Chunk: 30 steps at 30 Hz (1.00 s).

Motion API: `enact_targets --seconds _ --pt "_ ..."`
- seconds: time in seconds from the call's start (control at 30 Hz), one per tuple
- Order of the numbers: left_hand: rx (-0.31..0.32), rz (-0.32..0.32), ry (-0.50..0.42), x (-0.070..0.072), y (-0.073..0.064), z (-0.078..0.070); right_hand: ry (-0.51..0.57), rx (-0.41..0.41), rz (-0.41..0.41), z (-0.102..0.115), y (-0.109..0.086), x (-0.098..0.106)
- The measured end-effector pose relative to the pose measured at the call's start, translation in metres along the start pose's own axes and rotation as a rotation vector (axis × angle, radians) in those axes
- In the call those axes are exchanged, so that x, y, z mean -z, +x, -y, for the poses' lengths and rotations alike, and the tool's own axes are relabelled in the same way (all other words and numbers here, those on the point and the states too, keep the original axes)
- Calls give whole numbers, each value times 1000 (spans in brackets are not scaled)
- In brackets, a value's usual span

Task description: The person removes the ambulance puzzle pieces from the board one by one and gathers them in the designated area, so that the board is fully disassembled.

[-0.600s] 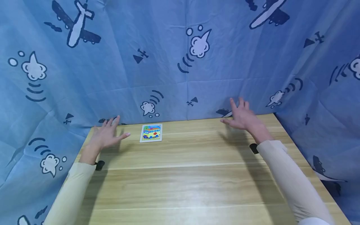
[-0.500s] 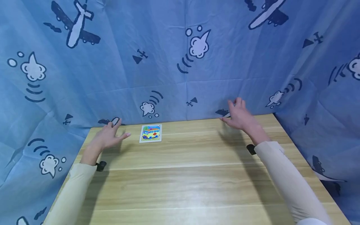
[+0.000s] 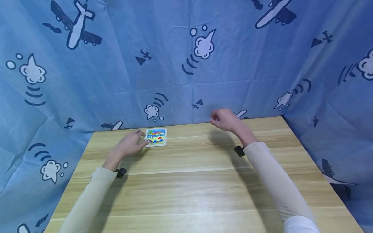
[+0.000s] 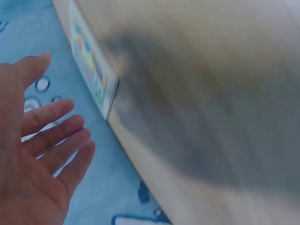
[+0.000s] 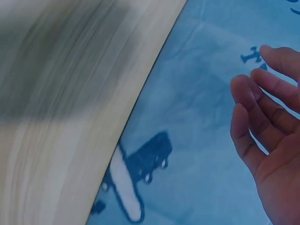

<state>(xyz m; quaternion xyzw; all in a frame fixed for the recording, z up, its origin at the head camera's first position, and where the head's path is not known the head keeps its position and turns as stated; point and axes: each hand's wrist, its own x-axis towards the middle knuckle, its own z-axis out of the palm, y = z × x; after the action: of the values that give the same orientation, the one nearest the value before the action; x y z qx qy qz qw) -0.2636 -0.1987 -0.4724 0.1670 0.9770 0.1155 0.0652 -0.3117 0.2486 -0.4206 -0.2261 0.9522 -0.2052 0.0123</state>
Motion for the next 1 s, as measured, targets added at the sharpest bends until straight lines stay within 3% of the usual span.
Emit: enact_targets --seconds 0.47,0.73,1.0 --pt "-52 33 37 -41 18 -27 78 84 -6 44 37 -32" --pt "-51 66 65 -45 20 -23 127 117 68 74 60 -58" --pt "-40 121 58 -48 28 -20 106 104 118 91 81 -85"
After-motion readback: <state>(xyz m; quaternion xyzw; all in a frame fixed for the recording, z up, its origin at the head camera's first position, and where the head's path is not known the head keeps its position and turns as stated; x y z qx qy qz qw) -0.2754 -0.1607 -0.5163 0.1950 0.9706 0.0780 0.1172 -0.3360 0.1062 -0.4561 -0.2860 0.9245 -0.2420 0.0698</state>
